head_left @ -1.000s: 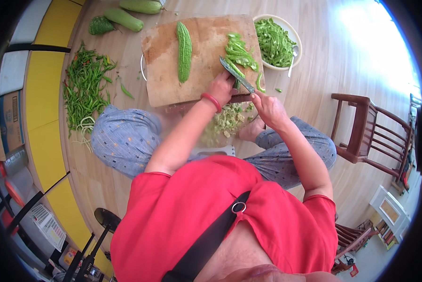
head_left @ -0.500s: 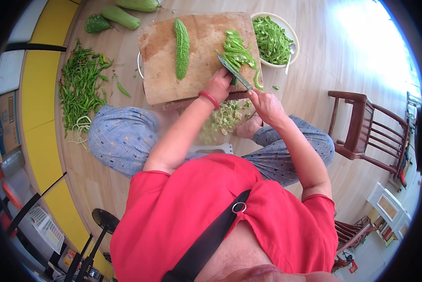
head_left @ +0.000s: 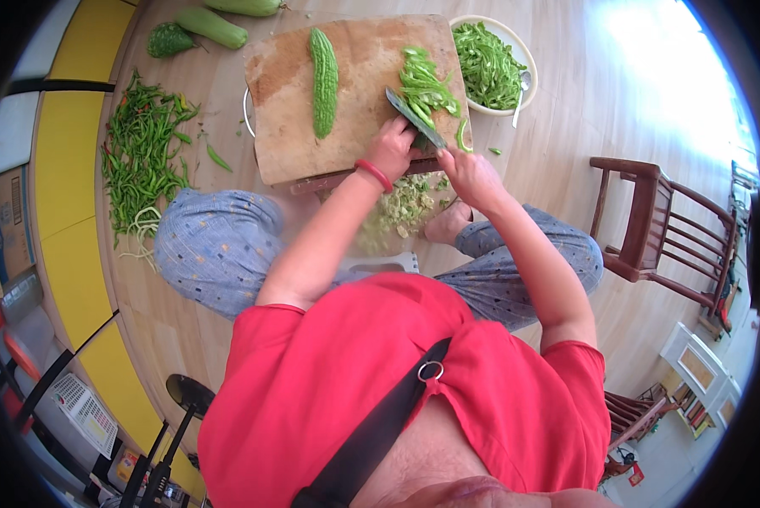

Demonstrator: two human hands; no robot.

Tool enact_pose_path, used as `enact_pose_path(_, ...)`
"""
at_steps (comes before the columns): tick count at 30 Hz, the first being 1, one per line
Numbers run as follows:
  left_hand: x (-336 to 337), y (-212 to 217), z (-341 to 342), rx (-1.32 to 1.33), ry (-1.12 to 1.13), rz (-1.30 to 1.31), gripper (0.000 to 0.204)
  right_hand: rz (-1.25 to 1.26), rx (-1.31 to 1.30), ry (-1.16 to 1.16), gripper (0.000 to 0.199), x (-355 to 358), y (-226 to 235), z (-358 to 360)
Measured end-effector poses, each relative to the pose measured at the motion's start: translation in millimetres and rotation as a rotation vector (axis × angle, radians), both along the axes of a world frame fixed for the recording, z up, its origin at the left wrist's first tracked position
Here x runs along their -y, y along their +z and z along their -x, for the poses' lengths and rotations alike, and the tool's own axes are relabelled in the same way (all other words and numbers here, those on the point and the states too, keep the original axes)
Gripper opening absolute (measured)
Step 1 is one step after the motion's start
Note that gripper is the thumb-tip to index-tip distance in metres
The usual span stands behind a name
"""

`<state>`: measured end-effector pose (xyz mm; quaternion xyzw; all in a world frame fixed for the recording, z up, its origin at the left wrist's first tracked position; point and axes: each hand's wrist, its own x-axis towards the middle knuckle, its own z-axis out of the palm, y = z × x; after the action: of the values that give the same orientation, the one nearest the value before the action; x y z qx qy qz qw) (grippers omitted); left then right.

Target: The person slices bitter melons with a cleaver on a wooden board, then gathers the pieces and places them into a plastic bowl.

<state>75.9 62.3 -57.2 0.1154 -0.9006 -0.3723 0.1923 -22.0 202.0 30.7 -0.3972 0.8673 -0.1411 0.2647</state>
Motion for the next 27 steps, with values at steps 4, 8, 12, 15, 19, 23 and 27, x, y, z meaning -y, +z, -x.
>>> enact_pose_path(4, -1, 10, -1, 0.066, -0.016, 0.064, 0.041, 0.057, 0.031, -0.02, 0.035, 2, -5, 4)
enact_pose_path(8, 1, 4, -1, -0.034, -0.007, 0.033, 0.041, 0.075, 0.021, -0.005, 0.04, -7, 17, -9)
enact_pose_path(12, 1, -2, -3, -0.038, 0.001, -0.031, 0.039, 0.044, 0.022, 0.031, 0.042, -3, 5, -3)
enact_pose_path(15, -2, 0, -2, -0.011, -0.014, 0.015, 0.039, 0.064, -0.006, -0.012, 0.042, 2, -11, -1)
enact_pose_path(19, 0, 1, -3, -0.041, 0.01, 0.054, 0.038, 0.125, 0.006, 0.004, 0.041, -3, 9, -4)
enact_pose_path(23, 1, -7, -4, -0.189, 0.005, 0.048, 0.037, 0.06, -0.004, 0.035, 0.041, -9, 18, -11)
enact_pose_path(27, 0, -1, -3, -0.12, -0.002, 0.104, 0.029, 0.065, 0.001, 0.004, 0.04, 0, -9, -5)
